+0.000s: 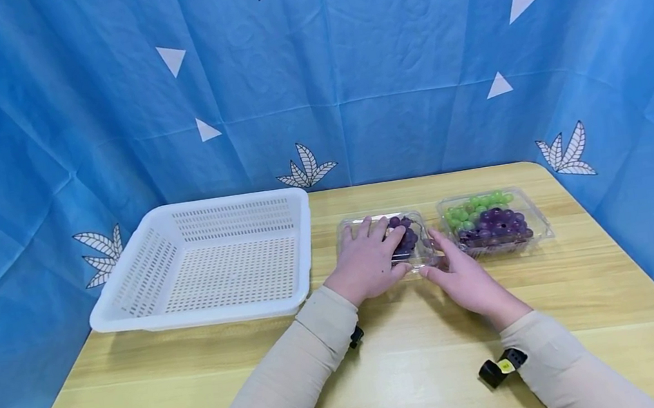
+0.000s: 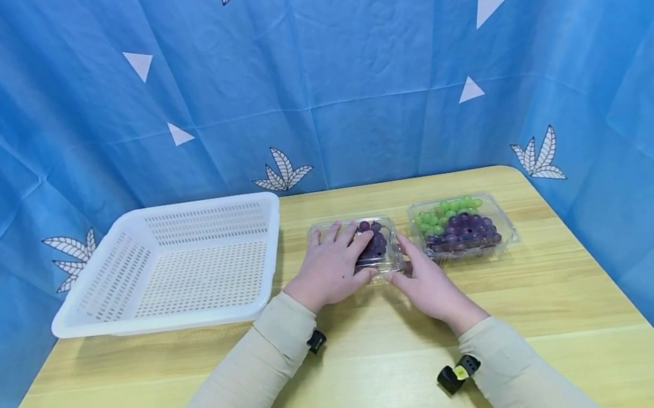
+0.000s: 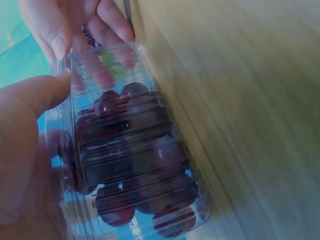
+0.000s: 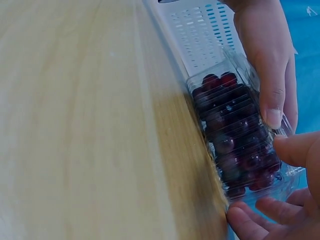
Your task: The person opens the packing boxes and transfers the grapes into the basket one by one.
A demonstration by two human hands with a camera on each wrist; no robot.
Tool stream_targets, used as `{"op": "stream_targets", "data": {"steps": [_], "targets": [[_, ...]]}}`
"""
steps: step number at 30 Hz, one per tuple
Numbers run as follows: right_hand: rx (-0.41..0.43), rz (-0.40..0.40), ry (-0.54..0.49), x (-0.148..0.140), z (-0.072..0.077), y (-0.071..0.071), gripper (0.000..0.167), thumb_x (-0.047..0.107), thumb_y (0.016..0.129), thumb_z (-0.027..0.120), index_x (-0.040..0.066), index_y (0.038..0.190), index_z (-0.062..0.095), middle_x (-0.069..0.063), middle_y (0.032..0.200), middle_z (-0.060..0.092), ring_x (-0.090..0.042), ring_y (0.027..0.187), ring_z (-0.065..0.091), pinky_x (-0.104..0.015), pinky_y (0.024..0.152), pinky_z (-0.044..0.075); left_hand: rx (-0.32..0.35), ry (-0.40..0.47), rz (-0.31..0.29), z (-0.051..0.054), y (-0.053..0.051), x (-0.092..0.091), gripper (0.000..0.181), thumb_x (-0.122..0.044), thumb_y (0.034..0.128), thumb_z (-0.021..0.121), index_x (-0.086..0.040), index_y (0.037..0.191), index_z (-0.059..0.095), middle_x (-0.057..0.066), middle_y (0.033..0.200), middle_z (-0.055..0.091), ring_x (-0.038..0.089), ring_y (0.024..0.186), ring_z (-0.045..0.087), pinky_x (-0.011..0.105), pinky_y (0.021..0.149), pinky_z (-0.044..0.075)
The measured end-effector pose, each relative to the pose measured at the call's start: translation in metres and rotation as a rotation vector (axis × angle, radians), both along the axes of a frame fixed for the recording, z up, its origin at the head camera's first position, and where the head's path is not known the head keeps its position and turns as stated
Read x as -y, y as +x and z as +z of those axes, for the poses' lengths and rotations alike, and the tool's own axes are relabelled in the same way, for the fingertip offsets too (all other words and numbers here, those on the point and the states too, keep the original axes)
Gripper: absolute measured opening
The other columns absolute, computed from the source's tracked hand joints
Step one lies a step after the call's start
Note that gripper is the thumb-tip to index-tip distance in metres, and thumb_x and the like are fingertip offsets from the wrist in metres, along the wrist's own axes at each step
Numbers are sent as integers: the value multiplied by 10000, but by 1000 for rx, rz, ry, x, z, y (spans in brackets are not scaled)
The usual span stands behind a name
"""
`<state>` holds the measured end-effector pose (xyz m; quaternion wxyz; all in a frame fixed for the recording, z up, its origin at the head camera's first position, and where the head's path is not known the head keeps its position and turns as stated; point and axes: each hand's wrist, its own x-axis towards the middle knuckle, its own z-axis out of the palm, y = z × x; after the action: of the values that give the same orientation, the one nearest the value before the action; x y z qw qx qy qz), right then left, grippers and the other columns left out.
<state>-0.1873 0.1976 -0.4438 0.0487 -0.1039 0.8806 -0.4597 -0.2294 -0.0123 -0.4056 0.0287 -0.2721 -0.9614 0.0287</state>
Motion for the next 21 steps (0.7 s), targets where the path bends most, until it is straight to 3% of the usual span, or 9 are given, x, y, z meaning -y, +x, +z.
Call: {"op": "stream_targets", "data": {"steps": [11, 21], "targets": [[1, -14, -43, 0, -5, -2, 838, 346, 1014, 626, 141, 1640, 107, -252, 1583, 309, -481, 1298, 486, -635, 1077, 354, 18, -7, -5, 1, -1, 1, 732, -664, 983, 455, -306, 1605, 310, 71, 1642, 287, 379, 1494, 241, 649, 1160, 175], [12, -56, -67, 4, -7, -3, 791, 318, 1024, 594, 174, 1642, 121, -244, 1583, 317, -449, 1285, 506, -641, 1069, 358, -40, -30, -23, -6, 0, 0, 701, -657, 1015, 357, -289, 1609, 303, 90, 1638, 290, 398, 1489, 244, 657, 1153, 194]]}}
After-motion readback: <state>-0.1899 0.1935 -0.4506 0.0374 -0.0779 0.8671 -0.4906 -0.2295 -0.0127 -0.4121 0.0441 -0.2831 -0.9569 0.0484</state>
